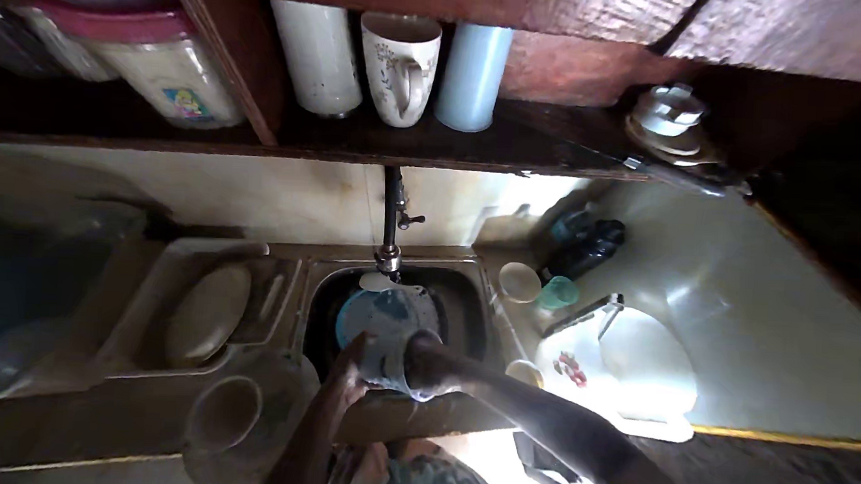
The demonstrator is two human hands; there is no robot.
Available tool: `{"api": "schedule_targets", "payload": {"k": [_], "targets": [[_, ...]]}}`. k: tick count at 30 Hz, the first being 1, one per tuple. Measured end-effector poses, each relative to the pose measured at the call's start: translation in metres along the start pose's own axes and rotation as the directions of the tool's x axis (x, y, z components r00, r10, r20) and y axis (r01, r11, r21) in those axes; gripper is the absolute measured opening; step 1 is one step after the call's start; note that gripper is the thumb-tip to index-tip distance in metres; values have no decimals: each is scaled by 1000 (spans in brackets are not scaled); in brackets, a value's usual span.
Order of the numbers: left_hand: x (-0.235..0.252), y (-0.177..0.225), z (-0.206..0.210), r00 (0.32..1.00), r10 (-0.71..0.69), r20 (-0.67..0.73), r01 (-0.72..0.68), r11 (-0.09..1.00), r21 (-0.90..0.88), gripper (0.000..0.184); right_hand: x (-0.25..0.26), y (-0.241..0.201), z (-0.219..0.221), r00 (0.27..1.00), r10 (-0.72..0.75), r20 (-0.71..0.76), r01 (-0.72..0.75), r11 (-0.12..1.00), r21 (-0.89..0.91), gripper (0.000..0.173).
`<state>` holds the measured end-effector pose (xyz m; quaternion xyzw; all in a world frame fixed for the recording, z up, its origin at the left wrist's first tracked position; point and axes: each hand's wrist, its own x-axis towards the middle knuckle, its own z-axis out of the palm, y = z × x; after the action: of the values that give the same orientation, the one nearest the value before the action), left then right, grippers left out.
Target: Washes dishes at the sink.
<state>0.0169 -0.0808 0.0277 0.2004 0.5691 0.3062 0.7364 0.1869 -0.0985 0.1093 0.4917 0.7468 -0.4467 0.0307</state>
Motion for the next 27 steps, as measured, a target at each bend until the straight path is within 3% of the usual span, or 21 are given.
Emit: {"api": "schedule_targets", "payload": {"k": [2, 4, 6, 7, 10, 12, 13, 14, 15, 16, 18, 20, 23, 25, 27], "targets": [[-1, 2, 1, 998, 13, 69, -14, 1000, 19, 30, 9, -3, 9, 974, 77, 213, -28, 974, -223, 38], [-3, 6, 4, 996, 51, 73, -58, 994, 96, 29, 3, -12, 15, 978, 93, 189, -43, 966, -257, 37], [-9, 18, 8, 985, 167, 50, -175, 946, 274, 28, 10, -11, 20, 992, -113, -60, 107, 990, -87, 30], [-10, 22, 7, 974, 224, 46, -225, 910, 348, 30, 21, -10, 28, 969, -146, -201, 160, 986, 52, 24], [-4, 32, 5, 906, 419, 65, -413, 836, 361, 27, 0, -3, 24, 978, 110, -177, -23, 902, 432, 32], [6, 35, -1, 871, 487, 67, -484, 824, 293, 22, -11, 17, 29, 966, 219, -137, -119, 848, 517, 36], [10, 33, -5, 884, 463, 68, -463, 846, 264, 21, -3, 14, 27, 970, 230, -81, -179, 897, 405, 38], [13, 32, -9, 911, 406, 66, -410, 881, 237, 22, 10, 0, 18, 979, 203, 26, -204, 970, 135, 40], [16, 29, -14, 943, 326, 57, -331, 920, 209, 23, 21, -15, 14, 986, 136, 93, -118, 977, -178, 36], [16, 24, -16, 973, 226, 38, -229, 955, 186, 25, 24, -26, 15, 991, 92, 94, -51, 927, -372, 32], [1, 22, -10, 997, 77, 1, -76, 978, 193, 27, 18, -38, 18, 991, 101, 91, -53, 901, -430, 31], [-7, 25, -5, 999, 31, 23, -36, 968, 247, 29, 12, -27, 22, 986, 90, 142, -35, 935, -352, 36], [-2, 28, -4, 990, 142, 14, -138, 933, 331, 29, 20, 1, 33, 997, -35, -75, 27, 994, -109, 32], [0, 30, -2, 962, 272, -15, -247, 895, 371, 29, 4, 3, 35, 978, 145, -148, -91, 944, 318, 35], [5, 36, -3, 917, 400, 2, -372, 850, 374, 28, 2, 24, 38, 962, 228, -149, -136, 877, 461, 39]]}}
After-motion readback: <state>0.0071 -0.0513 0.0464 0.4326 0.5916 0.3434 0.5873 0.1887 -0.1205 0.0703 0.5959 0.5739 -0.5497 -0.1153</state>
